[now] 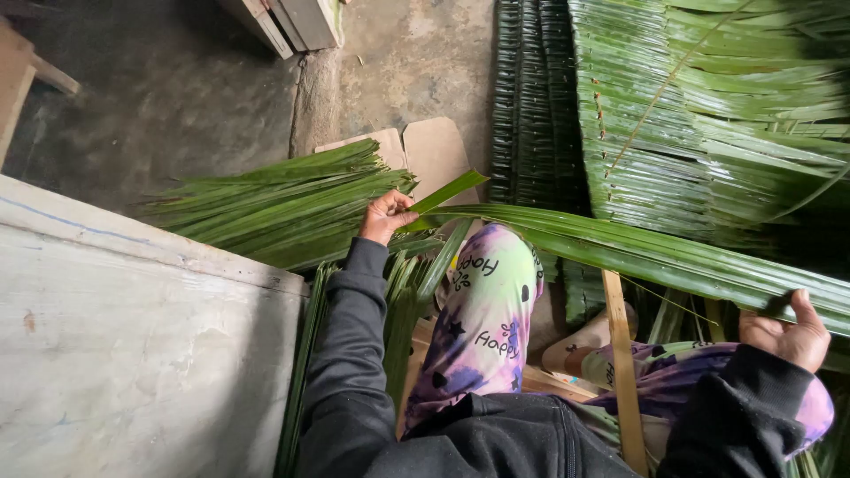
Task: Weaving palm leaves over a wooden stick to create a thatched panel
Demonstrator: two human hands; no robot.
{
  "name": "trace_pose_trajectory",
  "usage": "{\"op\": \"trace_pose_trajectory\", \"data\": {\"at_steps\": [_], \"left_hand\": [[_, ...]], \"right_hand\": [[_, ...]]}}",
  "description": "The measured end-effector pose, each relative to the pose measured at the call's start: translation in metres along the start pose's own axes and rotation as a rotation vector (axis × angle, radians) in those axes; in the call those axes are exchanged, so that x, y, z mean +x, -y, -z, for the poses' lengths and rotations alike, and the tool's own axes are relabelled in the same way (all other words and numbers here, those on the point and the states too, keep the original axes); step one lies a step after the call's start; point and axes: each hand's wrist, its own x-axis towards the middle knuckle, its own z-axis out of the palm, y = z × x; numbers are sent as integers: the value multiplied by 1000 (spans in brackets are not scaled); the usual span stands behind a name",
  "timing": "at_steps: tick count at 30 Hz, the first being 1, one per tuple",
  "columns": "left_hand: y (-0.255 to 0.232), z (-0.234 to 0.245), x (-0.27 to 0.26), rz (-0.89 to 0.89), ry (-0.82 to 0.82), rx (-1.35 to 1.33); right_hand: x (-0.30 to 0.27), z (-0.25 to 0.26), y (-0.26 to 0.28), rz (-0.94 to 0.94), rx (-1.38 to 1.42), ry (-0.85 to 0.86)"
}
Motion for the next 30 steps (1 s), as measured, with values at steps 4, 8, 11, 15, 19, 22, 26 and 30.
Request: {"op": "trace_pose_trajectory", "data": {"at_steps": [4,8,11,15,19,22,26,30], "left_hand": [[7,2,0,7,-15,-13],[-6,-4,-4,13,-67,-32],[-52,-6,-14,9,-227,-163],[-66,31,-28,-129,-429,-567],[-81,44,-57,-175,-516,-308],[-76,23,-103,-156,-565,223],[-37,29,-155,-387,-453,1170],[-9,32,-164,335,-512,683]], "right_hand": [[15,9,3,-28,-54,47],[15,9,0,-18,-21,11],[29,16,0,6,-64,11],[53,33,3,22,-135,52],[60,25,-4,17,-139,69],[49,-1,-17,149,-84,-47],[95,-11,-21,96,-42,67],[214,32,-7,47,-284,246]]}}
